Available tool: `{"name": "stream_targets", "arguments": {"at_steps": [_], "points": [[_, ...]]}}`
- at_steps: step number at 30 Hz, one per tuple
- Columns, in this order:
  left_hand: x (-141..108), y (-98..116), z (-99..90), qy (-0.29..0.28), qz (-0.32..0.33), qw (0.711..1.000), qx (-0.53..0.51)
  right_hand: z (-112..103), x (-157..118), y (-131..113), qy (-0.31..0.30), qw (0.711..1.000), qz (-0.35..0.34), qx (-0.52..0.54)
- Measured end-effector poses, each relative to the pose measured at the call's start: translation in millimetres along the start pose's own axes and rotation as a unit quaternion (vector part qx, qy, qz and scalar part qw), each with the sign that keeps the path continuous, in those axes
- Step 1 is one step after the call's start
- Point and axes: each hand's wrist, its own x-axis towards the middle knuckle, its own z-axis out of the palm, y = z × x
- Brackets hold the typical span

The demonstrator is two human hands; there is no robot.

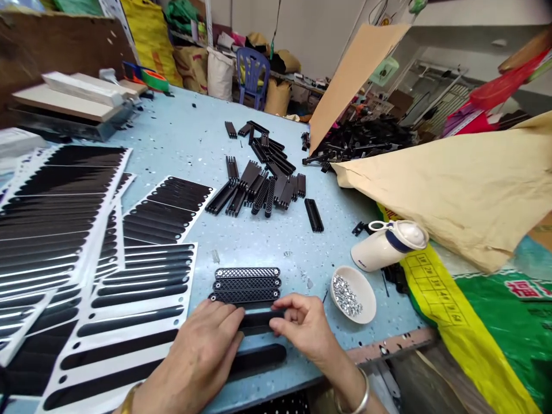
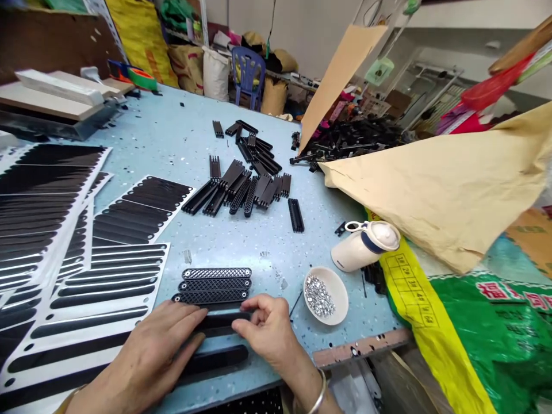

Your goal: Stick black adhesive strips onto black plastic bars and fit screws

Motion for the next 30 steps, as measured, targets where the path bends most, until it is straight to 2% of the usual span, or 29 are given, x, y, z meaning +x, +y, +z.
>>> {"name": "stream_targets", "arguments": {"at_steps": [8, 11, 17, 23, 30], "points": [[-11.7, -4.0, 12.3, -0.003, -0.021, 1.000, -0.008, -3.7, 0.3, -8.6, -0.027, 0.999, 0.017, 0.027], [-17.4, -6.6, 18.4, 0.016, -0.015, 1.000, 0.007, -2.0, 0.8, -7.7, -0.016, 1.000, 0.013, 0.017], [-17.1, -10.9, 23.2, 0.020, 0.004, 0.999, 0.040, 1.0, 1.8, -5.9, -0.008, 1.000, 0.024, 0.002], [-20.5, -14.3, 27.7, 0.033, 0.014, 0.998, 0.048, 1.4, 3.4, -6.1, -0.009, 0.999, -0.002, 0.041], [-17.4, -10.8, 23.4, 0.040, -0.005, 0.999, 0.007, 1.0, 3.3, -7.2, -0.022, 0.999, -0.028, 0.009]]}}
